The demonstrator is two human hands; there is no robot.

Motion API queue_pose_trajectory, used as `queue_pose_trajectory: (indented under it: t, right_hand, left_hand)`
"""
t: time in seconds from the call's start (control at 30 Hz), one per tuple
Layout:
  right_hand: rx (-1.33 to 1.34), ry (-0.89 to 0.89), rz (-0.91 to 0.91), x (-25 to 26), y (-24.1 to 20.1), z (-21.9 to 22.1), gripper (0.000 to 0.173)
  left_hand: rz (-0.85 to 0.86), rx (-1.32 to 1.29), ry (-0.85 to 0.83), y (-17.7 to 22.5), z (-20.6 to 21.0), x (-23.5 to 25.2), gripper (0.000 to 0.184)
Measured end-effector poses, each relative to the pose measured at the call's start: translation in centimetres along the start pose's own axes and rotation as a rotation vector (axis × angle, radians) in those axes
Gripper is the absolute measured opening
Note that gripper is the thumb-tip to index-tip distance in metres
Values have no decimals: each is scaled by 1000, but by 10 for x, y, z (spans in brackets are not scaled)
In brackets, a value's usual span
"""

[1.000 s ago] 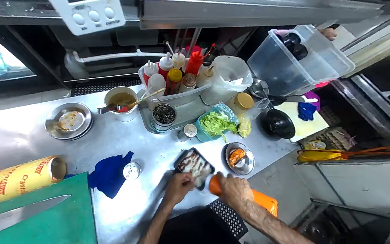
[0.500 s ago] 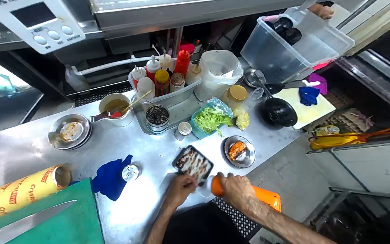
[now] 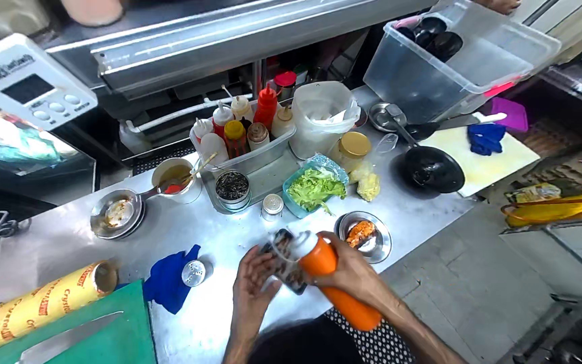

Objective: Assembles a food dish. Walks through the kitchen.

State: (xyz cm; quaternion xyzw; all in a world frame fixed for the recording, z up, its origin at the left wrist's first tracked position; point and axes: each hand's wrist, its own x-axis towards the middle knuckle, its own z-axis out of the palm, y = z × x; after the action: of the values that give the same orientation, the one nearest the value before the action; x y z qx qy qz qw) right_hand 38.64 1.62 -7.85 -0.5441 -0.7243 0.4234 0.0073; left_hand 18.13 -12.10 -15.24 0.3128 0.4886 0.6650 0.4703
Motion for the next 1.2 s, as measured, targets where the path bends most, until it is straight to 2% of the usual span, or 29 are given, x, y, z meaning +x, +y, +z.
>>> queue_pose_trajectory:
  t: [0.03,0.07,0.1,0.13,0.2,0.23,0.27,0.33,0.37,0.4,0.47,0.53,0.63,0.7,0.8,0.87,0.9,0.97,1.03,1.07,1.13,1.17,1.2]
  right_hand:
    - [128,46,-96,-1,-15,5,102]
    - [239,78,-207,-3,-32,11,104]
    - [336,90,-335,-6,-49,18,104]
    - [405,66,-470,-8,-64,25,102]
    - [466,-53,-736,-5,-83,27,93]
    - [475,-98,-803,2,-85,19,84]
    - [453,-75,-816,14,-80,5,69]
    - [263,131,-719,57,-47,-35,37]
    - [144,239,-654,84,-23,-55,27]
    - [49,306,-559,110,-1,-72,22]
    - [-81,272,-399,151,26,-93,16]
    - [-213,86,-365,168,27,-88,18]
    - [-496,-138,-182,165,6,-59,50]
    - [-598,-141,-110,166,11,-47,46]
    - [-492,41,-236,170,37,-44,26]
    - [-202,186,-292,168,49,-53,23]
    - [-31,215,-252,165,47,-62,24]
    - [382,199,-148,154,34,-79,24]
    - [823,74,-83,132,14,-85,25]
    - [984,-11,-69,120,4,-82,24]
    - [1175,-180,-94,95,-13,-69,21]
    - [1208,-256,-123,84,-18,-61,20]
    - [1203,-307,-157,73,-20,-52,20]
  left_hand:
    - [22,-8,-65,3,1,-2,109]
    - [48,22,-116,5,4,-6,119]
    - [68,86,-137,9,8,-13,117]
    - [83,161,-105,13,11,-23,100]
    - [144,251,54,19,10,-36,52]
    - [166,246,134,26,9,-30,45]
    - [187,336,244,34,8,-12,54]
    - [242,534,415,34,-8,31,78]
    - [215,576,498,26,-21,45,87]
    - [177,584,571,16,-34,56,93]
    - [98,570,675,-8,-55,76,96]
    - [89,571,714,-31,-66,91,97]
    - [42,629,755,-62,-73,99,98]
    - [42,609,777,-73,-72,98,91]
    - [7,660,782,-73,-66,85,94]
    - [-133,576,788,-59,-51,65,104]
    - [-227,466,793,-46,-36,54,103]
    - [-352,284,721,-14,4,36,81]
    - [-366,52,423,16,47,27,47]
    - [-380,-95,206,24,62,30,42]
    - [-422,-367,-130,27,84,51,59]
    - [-426,-455,-166,28,94,62,63]
    - [-407,-509,-113,30,102,71,52]
